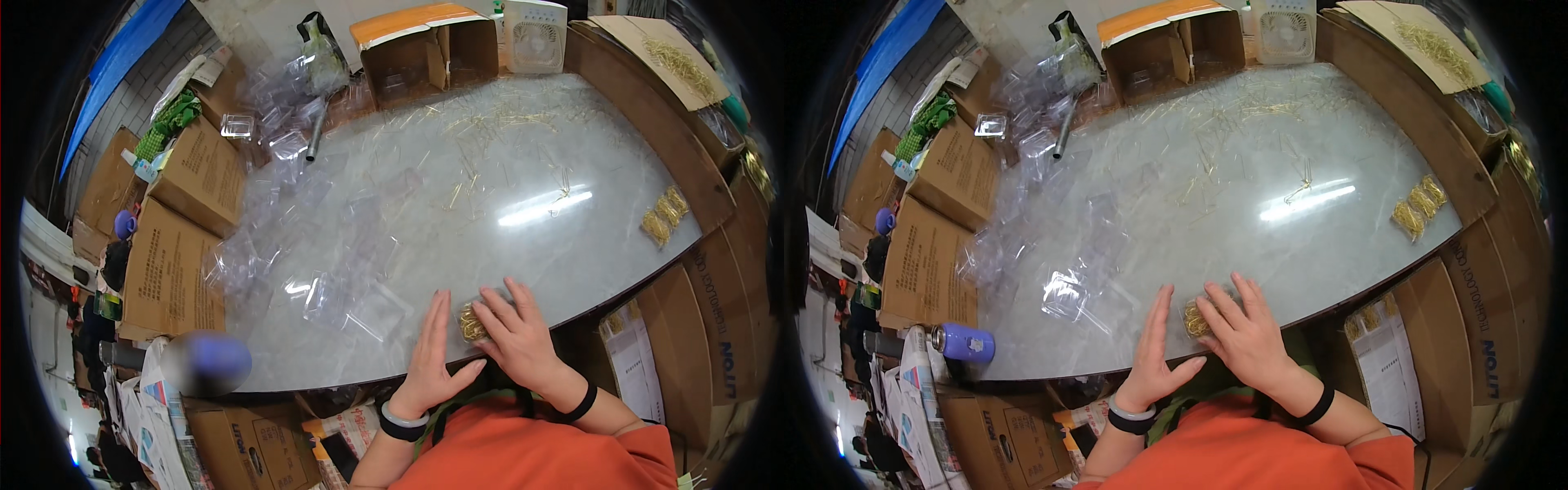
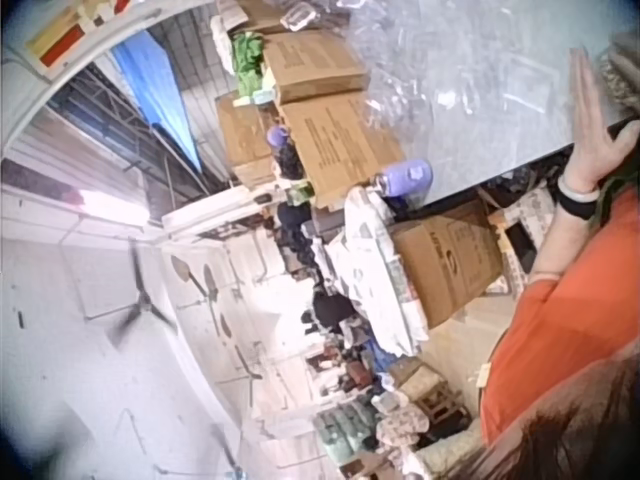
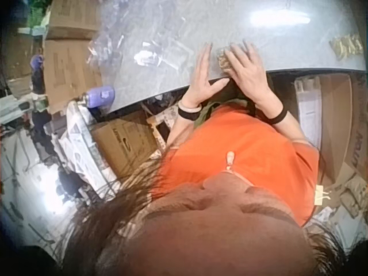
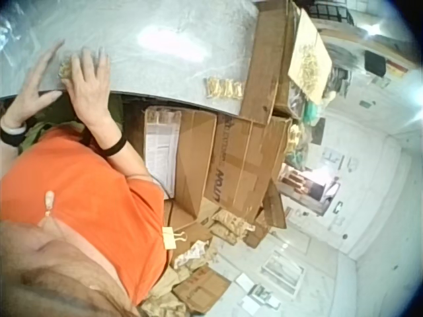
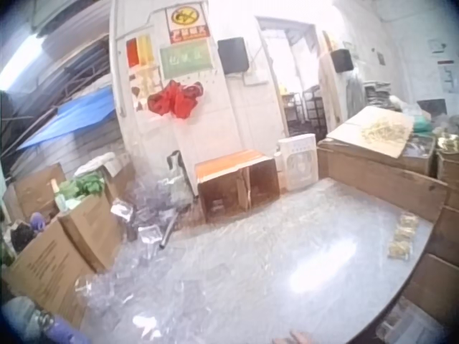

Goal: Sort small gold-colored metal parts and place them into small plastic bags.

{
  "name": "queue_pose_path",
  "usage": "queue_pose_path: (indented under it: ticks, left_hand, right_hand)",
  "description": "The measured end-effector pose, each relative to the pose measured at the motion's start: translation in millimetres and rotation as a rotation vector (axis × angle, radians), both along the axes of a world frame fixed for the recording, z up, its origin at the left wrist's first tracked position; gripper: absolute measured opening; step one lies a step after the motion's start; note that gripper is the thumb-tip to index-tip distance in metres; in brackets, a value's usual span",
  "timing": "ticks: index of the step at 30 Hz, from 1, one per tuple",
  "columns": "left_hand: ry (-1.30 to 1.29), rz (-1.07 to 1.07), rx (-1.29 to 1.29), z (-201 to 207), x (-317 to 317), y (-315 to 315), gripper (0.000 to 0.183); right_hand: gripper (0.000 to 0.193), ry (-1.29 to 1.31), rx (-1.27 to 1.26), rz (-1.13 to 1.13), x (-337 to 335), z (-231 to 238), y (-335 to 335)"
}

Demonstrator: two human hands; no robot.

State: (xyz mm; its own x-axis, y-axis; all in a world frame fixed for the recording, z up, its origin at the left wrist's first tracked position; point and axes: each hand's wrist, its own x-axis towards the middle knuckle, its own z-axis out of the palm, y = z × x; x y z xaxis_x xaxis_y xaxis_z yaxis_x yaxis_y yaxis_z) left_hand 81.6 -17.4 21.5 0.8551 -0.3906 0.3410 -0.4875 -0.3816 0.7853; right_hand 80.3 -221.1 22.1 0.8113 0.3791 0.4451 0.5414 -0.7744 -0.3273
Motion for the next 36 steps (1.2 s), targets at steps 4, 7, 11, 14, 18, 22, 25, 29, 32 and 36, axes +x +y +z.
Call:
queue_pose_path:
  ticks: [4,7,11,14,18,22,25,29,32,36]
  left_hand:
    - [-0.161,0.104,0.233,-4,2,-8,0.075]
    - [-0.194,0.130,0.334,-4,0,-16,0.058]
    - [-0.196,0.147,0.361,-3,1,-22,0.048]
    - [-0.166,0.141,0.313,-3,-1,-23,0.044]
    - [-0.131,0.120,0.245,0,-2,-19,0.044]
    - [-0.139,0.120,0.249,-3,-3,-19,0.045]
    - [-0.220,0.132,0.363,3,-6,-23,0.046]
    - [-0.252,0.125,0.400,-2,-5,-22,0.048]
    - [-0.225,0.117,0.373,-3,-5,-21,0.047]
    - [-0.196,0.100,0.323,-3,-6,-18,0.046]
  right_hand:
    - [0.072,0.151,0.009,0.053,1,16,-2]
    - [0.075,0.236,0.202,0.086,2,16,-13]
    - [0.072,0.130,0.155,0.079,-1,-1,-22]
    - [0.062,0.151,0.250,0.122,-3,7,-24]
    - [0.048,0.197,0.488,0.047,-1,6,-20]
    - [0.046,0.219,0.453,-0.068,0,5,-10]
    - [0.045,0.187,0.420,-0.076,1,6,-7]
    - [0.042,0.014,0.176,0.026,-4,9,-7]
    - [0.039,0.016,0.230,0.056,-6,0,-11]
    - [0.039,0.058,0.177,0.110,-6,4,-13]
